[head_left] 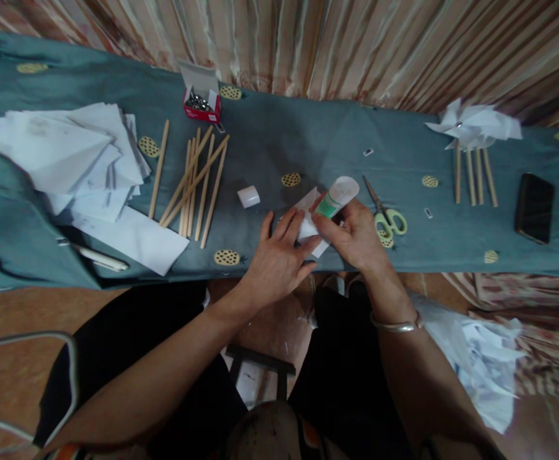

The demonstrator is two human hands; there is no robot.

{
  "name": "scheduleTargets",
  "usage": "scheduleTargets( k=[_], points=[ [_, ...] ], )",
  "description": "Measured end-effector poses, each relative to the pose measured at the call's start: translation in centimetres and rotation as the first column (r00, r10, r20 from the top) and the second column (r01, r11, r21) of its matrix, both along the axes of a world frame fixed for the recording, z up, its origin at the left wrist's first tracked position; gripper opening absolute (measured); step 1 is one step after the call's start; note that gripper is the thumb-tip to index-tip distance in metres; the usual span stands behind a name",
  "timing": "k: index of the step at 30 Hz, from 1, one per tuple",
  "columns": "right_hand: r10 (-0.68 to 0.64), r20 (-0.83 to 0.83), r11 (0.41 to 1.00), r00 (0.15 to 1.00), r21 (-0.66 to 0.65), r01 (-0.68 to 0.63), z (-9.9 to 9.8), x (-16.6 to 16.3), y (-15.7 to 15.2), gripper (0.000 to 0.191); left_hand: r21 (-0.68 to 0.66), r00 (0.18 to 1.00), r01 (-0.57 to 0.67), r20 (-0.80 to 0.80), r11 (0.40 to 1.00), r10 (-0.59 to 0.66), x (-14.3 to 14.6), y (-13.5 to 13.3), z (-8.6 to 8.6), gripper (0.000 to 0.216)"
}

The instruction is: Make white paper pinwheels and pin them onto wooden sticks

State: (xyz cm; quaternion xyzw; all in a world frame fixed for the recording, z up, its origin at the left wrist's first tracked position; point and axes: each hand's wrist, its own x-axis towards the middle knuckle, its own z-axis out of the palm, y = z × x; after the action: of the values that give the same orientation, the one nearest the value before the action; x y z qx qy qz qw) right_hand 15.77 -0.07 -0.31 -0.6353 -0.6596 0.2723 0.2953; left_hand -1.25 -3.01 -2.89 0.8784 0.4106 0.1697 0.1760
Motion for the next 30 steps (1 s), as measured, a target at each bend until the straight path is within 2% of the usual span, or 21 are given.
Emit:
scheduleTargets(
  k=[13,25,28,30],
  points=[
    [0.052,0.070,0.999,0.996,-0.009,-0.051,0.4,0.4,-0.4,0.016,0.004,0.999,0.004,-0.034,1.000,-0.003,0.0,0.1,0.1,0.046],
    [0.026,0.102,0.999,0.994,0.039,-0.030,0.4,0.6,-0.5,0.017,0.023,1.000,0.003,-0.022,1.000,-0.003,-0.1,0.0,-0.1,0.046],
    [-0.019,0.126,0.998,0.992,0.067,0.010,0.6,0.7,-0.4,0.017,0.025,0.999,0.007,-0.032,1.000,-0.006,-0.1,0.0,-0.1,0.046],
    [-0.095,0.115,0.990,0.989,0.111,0.083,0.7,1.0,-0.2,0.017,0.021,1.000,0.006,-0.026,1.000,-0.006,-0.1,0.0,-0.1,0.045]
  ],
)
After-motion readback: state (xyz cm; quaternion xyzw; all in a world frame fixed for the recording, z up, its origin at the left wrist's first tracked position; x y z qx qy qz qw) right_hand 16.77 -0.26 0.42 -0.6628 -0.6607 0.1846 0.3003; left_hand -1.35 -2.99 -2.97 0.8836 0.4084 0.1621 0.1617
